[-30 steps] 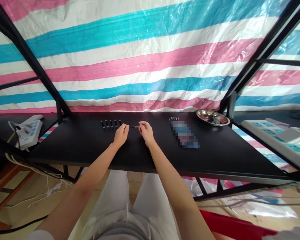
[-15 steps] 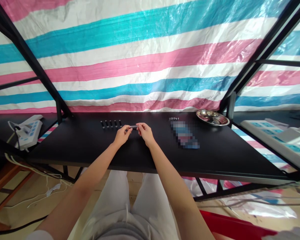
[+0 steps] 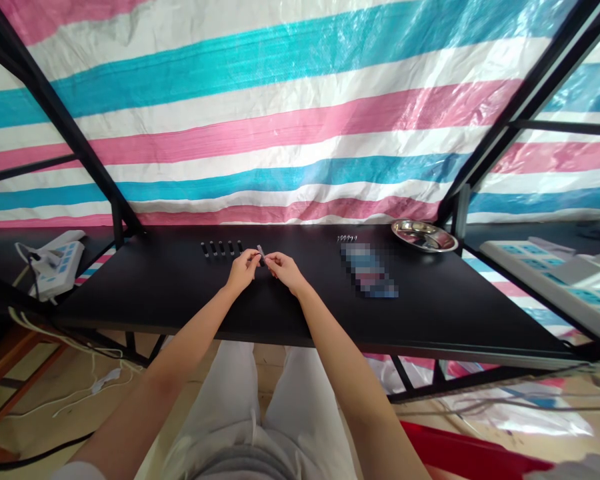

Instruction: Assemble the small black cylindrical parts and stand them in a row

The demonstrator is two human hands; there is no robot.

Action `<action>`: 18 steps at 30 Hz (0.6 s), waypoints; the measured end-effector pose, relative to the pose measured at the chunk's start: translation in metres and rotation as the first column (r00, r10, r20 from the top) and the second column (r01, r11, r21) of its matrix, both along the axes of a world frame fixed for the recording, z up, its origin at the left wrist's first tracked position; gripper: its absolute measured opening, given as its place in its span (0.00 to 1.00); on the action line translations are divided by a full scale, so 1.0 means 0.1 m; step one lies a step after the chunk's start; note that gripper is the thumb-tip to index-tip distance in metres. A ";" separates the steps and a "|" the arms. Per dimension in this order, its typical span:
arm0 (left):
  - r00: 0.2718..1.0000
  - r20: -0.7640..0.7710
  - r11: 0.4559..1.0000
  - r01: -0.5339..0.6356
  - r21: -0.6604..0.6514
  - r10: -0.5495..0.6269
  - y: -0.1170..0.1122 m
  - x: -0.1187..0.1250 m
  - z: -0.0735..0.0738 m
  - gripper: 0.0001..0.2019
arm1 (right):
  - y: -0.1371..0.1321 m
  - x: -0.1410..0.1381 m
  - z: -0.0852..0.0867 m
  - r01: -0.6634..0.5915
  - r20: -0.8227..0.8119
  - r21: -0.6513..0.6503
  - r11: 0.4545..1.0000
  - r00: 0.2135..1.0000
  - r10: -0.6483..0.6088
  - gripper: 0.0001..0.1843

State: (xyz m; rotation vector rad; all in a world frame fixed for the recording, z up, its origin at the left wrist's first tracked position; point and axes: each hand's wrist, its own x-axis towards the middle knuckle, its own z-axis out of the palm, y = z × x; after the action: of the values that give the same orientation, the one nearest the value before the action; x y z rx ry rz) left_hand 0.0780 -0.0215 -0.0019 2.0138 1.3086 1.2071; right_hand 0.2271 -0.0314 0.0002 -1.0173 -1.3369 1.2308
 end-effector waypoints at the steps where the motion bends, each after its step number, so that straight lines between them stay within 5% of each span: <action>1: 1.000 -0.003 1.000 -0.004 0.006 0.004 0.00 0.00 0.00 0.11 | 0.00 0.00 0.00 -0.004 0.012 0.007 1.000 1.000 0.004 0.23; 18: 0.990 -0.126 0.984 0.087 0.158 -0.067 -0.02 -0.02 0.00 0.16 | -0.02 0.00 -0.01 -0.075 0.172 0.106 0.992 0.984 0.056 0.17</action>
State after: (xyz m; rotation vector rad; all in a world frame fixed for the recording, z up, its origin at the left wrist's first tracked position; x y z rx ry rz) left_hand 0.0755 -0.0239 -0.0016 2.2634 1.2081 1.2081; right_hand 0.2269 -0.0330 -0.0004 -1.0223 -1.5640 1.1240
